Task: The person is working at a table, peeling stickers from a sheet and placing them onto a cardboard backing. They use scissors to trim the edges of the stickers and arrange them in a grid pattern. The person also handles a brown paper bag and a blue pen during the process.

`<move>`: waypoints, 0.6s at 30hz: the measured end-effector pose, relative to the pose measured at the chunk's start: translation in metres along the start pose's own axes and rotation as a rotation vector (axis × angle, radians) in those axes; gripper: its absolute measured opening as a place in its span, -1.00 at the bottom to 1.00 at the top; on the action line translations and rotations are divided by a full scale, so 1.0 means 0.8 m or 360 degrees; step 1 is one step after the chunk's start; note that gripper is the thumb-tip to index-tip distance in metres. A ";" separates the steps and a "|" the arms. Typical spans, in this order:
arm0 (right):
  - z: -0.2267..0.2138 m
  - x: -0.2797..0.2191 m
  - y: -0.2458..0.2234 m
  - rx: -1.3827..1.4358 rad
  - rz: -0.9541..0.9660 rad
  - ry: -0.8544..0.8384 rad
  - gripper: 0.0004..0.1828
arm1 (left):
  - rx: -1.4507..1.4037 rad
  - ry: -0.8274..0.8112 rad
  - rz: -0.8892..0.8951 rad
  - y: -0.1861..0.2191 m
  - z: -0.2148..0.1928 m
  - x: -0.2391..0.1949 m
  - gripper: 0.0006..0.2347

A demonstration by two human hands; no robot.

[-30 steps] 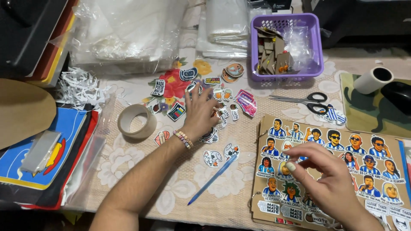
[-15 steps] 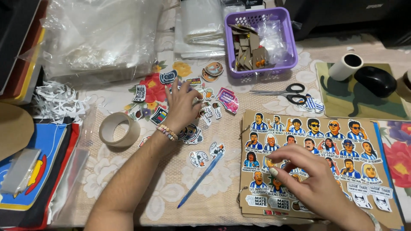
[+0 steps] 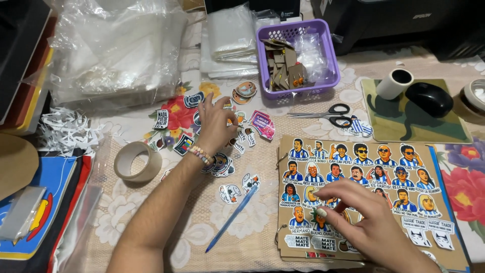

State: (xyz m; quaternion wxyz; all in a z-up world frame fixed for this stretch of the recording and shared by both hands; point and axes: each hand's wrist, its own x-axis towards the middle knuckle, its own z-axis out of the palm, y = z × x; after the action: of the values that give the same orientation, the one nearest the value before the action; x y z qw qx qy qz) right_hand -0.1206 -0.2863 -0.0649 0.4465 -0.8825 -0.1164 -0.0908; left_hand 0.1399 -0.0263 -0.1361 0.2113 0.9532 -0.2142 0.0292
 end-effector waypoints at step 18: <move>0.005 0.021 -0.036 -0.1087 -0.1562 0.0599 -0.70 | 0.1572 0.2778 0.2007 0.055 -0.010 -0.161 -0.56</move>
State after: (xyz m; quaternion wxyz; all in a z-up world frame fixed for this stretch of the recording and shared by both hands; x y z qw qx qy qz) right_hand -0.1125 -0.2642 -0.0405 0.0584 -0.7881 -0.3918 -0.4712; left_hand 0.0048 -0.0079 -0.1303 -0.1567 0.3153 -0.3954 0.8484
